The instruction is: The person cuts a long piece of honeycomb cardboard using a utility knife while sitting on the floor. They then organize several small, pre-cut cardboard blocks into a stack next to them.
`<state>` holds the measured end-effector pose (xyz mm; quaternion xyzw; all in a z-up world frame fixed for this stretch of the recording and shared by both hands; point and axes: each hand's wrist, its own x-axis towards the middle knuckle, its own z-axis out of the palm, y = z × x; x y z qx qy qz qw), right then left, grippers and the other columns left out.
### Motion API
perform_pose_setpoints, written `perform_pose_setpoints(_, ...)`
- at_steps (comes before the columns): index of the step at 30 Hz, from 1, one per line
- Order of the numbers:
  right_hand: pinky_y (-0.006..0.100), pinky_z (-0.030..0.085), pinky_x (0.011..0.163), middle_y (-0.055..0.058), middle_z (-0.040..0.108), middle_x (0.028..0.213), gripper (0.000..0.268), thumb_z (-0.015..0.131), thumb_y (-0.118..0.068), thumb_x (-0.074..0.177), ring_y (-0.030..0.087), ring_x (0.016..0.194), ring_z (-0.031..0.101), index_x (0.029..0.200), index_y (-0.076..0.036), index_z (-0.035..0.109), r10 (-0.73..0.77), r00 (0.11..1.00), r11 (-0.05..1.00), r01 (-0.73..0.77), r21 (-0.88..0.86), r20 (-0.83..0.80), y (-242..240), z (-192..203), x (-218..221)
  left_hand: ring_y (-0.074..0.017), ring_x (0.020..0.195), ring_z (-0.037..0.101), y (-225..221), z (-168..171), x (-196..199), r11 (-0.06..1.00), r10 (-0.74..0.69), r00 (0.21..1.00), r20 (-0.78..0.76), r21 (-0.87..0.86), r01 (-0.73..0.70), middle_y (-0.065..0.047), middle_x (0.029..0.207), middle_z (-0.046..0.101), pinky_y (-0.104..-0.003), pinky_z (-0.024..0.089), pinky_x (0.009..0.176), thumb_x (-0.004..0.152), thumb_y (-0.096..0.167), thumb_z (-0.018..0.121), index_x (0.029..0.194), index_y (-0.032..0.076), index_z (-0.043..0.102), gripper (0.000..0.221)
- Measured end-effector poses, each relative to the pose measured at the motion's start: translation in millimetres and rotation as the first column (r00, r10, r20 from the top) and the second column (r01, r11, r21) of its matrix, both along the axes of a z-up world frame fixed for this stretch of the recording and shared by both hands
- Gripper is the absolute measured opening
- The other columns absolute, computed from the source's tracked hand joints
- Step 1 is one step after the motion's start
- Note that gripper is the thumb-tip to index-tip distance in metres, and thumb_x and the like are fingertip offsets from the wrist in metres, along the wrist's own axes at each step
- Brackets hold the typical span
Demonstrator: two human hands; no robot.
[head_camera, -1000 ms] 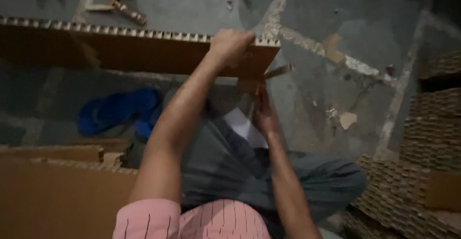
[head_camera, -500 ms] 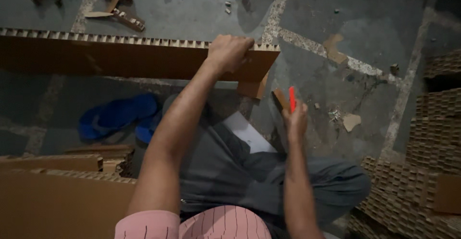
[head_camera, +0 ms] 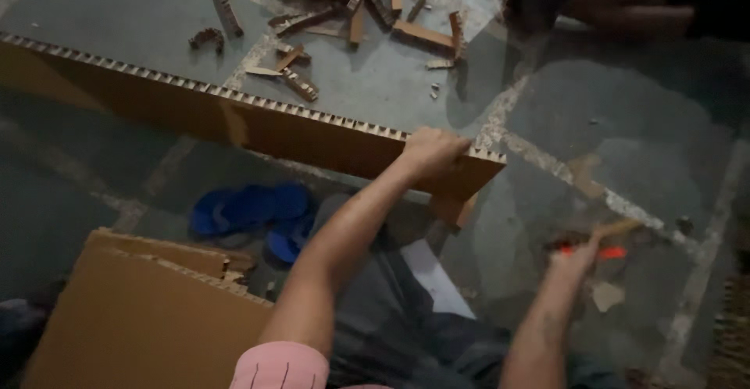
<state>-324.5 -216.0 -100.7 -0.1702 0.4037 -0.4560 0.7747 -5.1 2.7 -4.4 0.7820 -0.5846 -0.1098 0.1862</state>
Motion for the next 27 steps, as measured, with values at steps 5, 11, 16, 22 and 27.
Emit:
perform_pose_setpoints(5,0.025,0.049,0.059,0.005,0.074,0.123,0.048,0.071,-0.025,0.104,0.007,0.068,0.057,0.145,-0.003,0.058,0.3,0.823,0.6,-0.556,-0.575,-0.483,44.9,157.8,140.2,-0.0326,0.097,0.073,-1.7,-20.2,0.6,0.999,-0.019,0.998,0.056,-0.035,0.021,-0.009,0.105,0.076,-0.05,0.056,0.078,0.094,0.027,0.065,0.114,0.02,0.067,0.021)
perform_pose_setpoints(11,0.022,0.042,0.05,0.001,0.065,0.086,0.043,0.064,-0.015,0.101,0.005,0.058,0.052,0.142,-0.002,0.056,0.283,0.714,0.543,-0.67,-0.507,-0.64,112.7,139.0,121.4,-0.0323,0.099,0.071,3.2,-10.6,23.2,0.995,-0.074,0.99,0.119,0.077,0.065,-0.01,0.105,0.073,-0.05,0.055,0.079,0.059,0.028,0.086,0.121,0.017,0.064,0.067)
perform_pose_setpoints(16,0.029,0.048,0.065,0.005,0.056,0.094,0.052,0.061,-0.008,0.099,0.012,0.075,0.055,0.149,-0.002,0.049,0.2,0.56,0.635,-0.699,-0.329,-0.804,137.5,-11.5,29.1,-0.0344,0.097,0.073,22.6,-9.1,56.7,0.956,-0.025,0.996,0.08,0.295,0.0,-0.011,0.1,0.075,-0.048,0.058,0.08,0.079,0.032,0.079,0.108,0.018,0.073,0.033)
perform_pose_setpoints(22,0.045,0.054,0.088,0.025,0.06,0.14,0.068,0.052,-0.011,0.103,0.039,0.111,0.068,0.165,-0.013,0.025,-0.204,0.386,0.39,-0.811,-0.436,-0.9,188.6,1.3,22.8,-0.0375,0.092,0.071,-3.8,8.3,22.4,0.989,-0.079,0.997,0.024,0.125,0.075,-0.012,0.094,0.074,-0.05,0.056,0.075,0.073,0.03,0.083,0.105,0.015,0.068,0.038)
perform_pose_setpoints(27,0.051,0.053,0.075,0.018,0.061,0.145,0.066,0.047,-0.016,0.105,0.042,0.095,0.071,0.164,-0.027,0.02,-0.122,0.13,0.461,-0.871,-0.172,-0.984,196.8,62.8,65.4,-0.0356,0.093,0.072,-7.5,18.5,16.6,0.985,-0.06,0.998,0.024,0.162,0.056,-0.012,0.095,0.075,-0.05,0.056,0.077,0.078,0.032,0.083,0.103,0.015,0.067,0.034)
